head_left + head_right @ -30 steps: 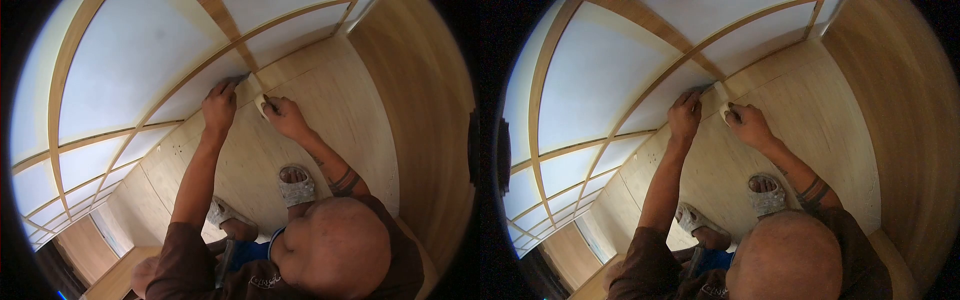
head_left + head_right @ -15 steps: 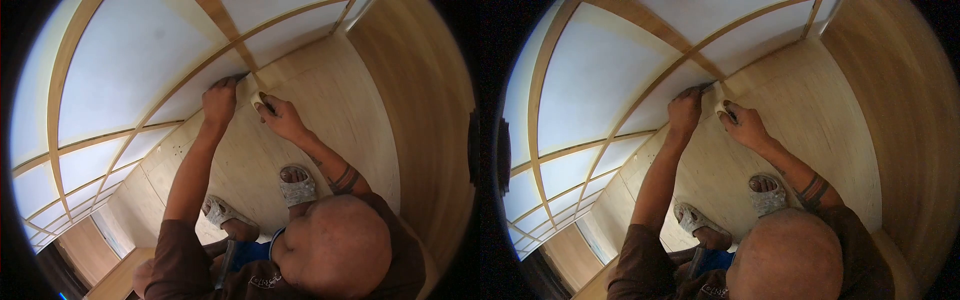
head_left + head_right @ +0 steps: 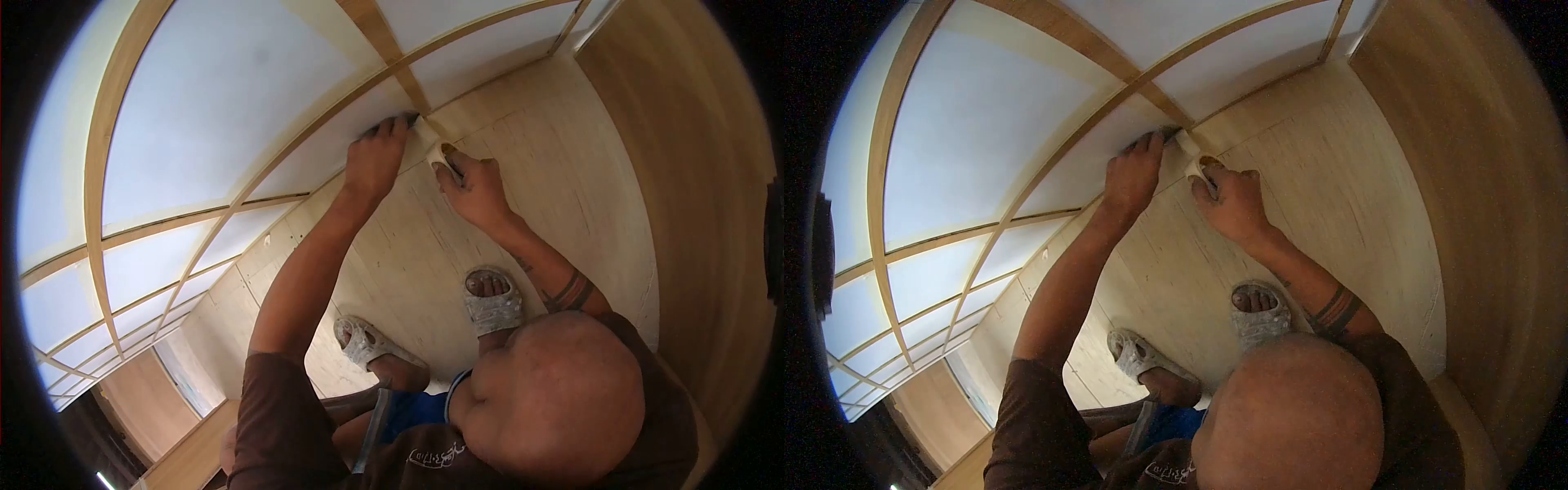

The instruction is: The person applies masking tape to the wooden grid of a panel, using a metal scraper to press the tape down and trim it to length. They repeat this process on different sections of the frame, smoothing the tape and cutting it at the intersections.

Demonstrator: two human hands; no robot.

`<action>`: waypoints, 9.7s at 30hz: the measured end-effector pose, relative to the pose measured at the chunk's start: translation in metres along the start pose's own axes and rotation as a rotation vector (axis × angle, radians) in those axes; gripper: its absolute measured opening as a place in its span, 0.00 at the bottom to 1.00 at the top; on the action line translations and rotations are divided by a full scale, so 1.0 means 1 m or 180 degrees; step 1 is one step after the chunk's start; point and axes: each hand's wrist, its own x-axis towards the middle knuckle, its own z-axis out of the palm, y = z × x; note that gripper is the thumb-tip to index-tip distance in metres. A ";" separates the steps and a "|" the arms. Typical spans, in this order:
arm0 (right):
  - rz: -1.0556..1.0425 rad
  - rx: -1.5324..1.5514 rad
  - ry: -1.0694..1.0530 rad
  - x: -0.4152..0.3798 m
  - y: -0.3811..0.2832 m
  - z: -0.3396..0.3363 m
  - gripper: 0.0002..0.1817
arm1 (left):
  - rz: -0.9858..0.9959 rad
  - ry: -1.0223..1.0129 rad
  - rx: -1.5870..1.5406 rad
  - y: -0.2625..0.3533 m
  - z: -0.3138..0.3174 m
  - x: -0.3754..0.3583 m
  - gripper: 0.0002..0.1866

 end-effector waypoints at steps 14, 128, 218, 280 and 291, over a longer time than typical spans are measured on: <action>0.0162 0.0105 0.0546 0.001 -0.005 0.009 0.14 | 0.0066 -0.0090 0.0031 0.002 0.003 0.005 0.20; -0.2121 -0.3189 -0.2119 0.011 -0.114 0.064 0.13 | -0.2839 0.1805 -0.4256 -0.054 0.058 -0.186 0.06; -0.1243 -0.3957 -0.0121 0.035 0.019 0.032 0.24 | -0.3311 0.2486 -0.2201 -0.114 0.093 -0.167 0.19; 0.0195 -0.3454 0.0594 0.100 0.016 0.067 0.38 | -0.3368 0.2290 -0.2318 -0.112 0.087 -0.171 0.23; 0.0236 -0.3238 0.0498 0.101 0.020 0.064 0.37 | -0.1172 0.2252 -0.2121 -0.063 0.098 -0.142 0.17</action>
